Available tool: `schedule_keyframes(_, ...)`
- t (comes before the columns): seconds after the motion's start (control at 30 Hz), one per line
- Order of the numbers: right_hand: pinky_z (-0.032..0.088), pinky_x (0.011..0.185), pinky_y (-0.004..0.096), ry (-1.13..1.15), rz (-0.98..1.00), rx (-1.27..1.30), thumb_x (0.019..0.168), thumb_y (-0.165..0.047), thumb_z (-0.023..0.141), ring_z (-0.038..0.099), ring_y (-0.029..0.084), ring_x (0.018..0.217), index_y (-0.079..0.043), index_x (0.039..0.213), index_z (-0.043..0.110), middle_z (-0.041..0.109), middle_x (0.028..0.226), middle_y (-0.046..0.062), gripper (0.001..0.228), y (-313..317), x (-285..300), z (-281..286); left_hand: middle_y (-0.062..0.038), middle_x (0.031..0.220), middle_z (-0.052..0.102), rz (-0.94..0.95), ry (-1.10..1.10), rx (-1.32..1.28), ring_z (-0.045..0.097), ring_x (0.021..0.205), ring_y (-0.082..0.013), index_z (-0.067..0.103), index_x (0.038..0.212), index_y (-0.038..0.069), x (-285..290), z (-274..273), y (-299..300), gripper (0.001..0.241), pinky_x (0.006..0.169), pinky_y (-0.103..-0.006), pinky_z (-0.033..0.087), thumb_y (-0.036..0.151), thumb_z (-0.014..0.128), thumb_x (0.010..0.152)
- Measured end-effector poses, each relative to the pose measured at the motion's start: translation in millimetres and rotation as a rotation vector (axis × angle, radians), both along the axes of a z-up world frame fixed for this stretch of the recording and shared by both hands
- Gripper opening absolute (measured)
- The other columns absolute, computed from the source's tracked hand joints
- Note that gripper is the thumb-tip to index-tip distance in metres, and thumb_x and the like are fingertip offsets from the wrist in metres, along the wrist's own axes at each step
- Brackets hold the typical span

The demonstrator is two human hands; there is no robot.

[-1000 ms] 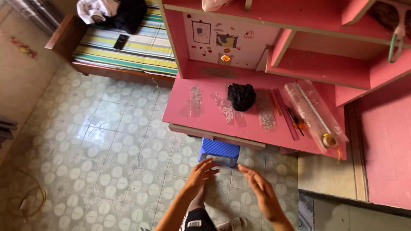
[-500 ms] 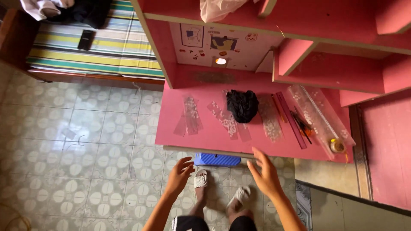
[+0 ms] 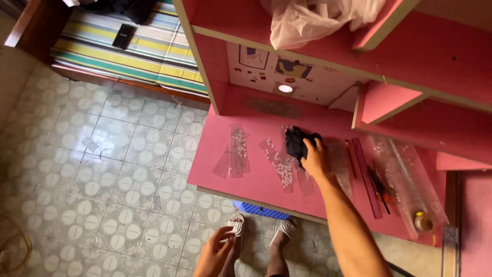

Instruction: Applying decorative film strips to a glass door and smoothing them out.

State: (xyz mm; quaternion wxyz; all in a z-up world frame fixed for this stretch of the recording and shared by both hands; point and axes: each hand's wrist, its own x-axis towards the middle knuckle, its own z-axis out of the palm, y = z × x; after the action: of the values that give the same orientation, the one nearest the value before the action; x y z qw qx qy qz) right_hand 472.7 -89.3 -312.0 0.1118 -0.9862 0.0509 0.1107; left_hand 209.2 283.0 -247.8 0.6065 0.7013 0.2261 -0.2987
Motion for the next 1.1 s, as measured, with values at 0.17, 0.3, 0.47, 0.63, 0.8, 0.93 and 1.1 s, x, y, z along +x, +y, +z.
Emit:
schedule_keyframes(0.17,0.053,0.090,0.046,-0.319,-0.100,0.355,0.078,-0.018,0.070,0.068,0.037,0.107,-0.009,0.122,0.069,0.074,0.116,0.016,0.045,-9,-9,49,-0.014,0.114,0.085,0.209,0.066,-0.112,0.083,0.094,-0.0209,0.072,0.126,0.011,-24,-20,3,0.038,0.086,-0.0302,0.063,0.026,0.069,0.091)
schedule_keyframes(0.3,0.052,0.086,0.047,-0.463,-0.240,0.423,0.080,-0.021,0.069,0.067,0.036,0.102,-0.005,0.123,0.065,0.072,0.113,0.016,0.046,-21,-56,76,-0.011,0.112,0.085,0.164,0.065,-0.029,0.085,0.092,-0.0186,0.072,0.124,0.011,-6,13,-12,0.039,0.085,-0.0282,0.063,0.032,0.065,0.092)
schedule_keyframes(0.47,0.048,0.091,0.049,-0.562,-0.417,0.399,0.080,-0.018,0.070,0.064,0.041,0.103,-0.001,0.118,0.066,0.069,0.114,0.022,0.042,-85,-90,69,-0.008,0.117,0.084,0.114,0.112,-0.024,0.080,0.102,-0.0149,0.074,0.126,0.017,31,49,-48,0.036,0.085,-0.0277,0.059,0.027,0.064,0.094)
schedule_keyframes(0.63,0.047,0.085,0.037,-0.578,-0.495,0.633,0.085,-0.014,0.064,0.059,0.023,0.098,-0.009,0.111,0.061,0.065,0.105,0.008,0.027,-117,-122,150,-0.006,0.114,0.083,0.059,0.035,-0.053,0.078,0.104,-0.0144,0.073,0.122,0.014,34,36,-76,0.033,0.089,-0.0280,0.060,0.026,0.063,0.094)
schedule_keyframes(0.8,0.053,0.087,0.044,-0.874,-0.508,0.507,0.090,-0.009,0.063,0.065,0.030,0.103,0.003,0.124,0.067,0.070,0.118,0.022,0.037,-195,-72,195,-0.004,0.108,0.081,0.024,-0.004,-0.090,0.075,0.104,-0.0126,0.074,0.118,0.011,28,23,-97,0.029,0.091,-0.0265,0.057,0.022,0.065,0.094)
schedule_keyframes(0.93,0.043,0.101,0.052,-0.910,-0.414,0.155,0.092,-0.017,0.076,0.056,0.048,0.118,0.009,0.138,0.059,0.059,0.131,0.035,0.056,-243,-19,207,-0.007,0.115,0.083,0.010,0.049,-0.089,0.079,0.103,-0.0163,0.073,0.125,0.010,30,32,-109,0.035,0.092,-0.0275,0.059,0.024,0.066,0.093)
schedule_keyframes(1.1,0.030,0.114,0.058,-0.776,-0.353,0.215,0.094,-0.016,0.075,0.040,0.048,0.138,0.002,0.148,0.046,0.044,0.148,0.032,0.064,-198,-47,195,-0.013,0.117,0.082,0.084,0.091,-0.166,0.080,0.101,-0.0221,0.070,0.127,0.008,17,22,-115,0.038,0.091,-0.0300,0.060,0.025,0.066,0.093)
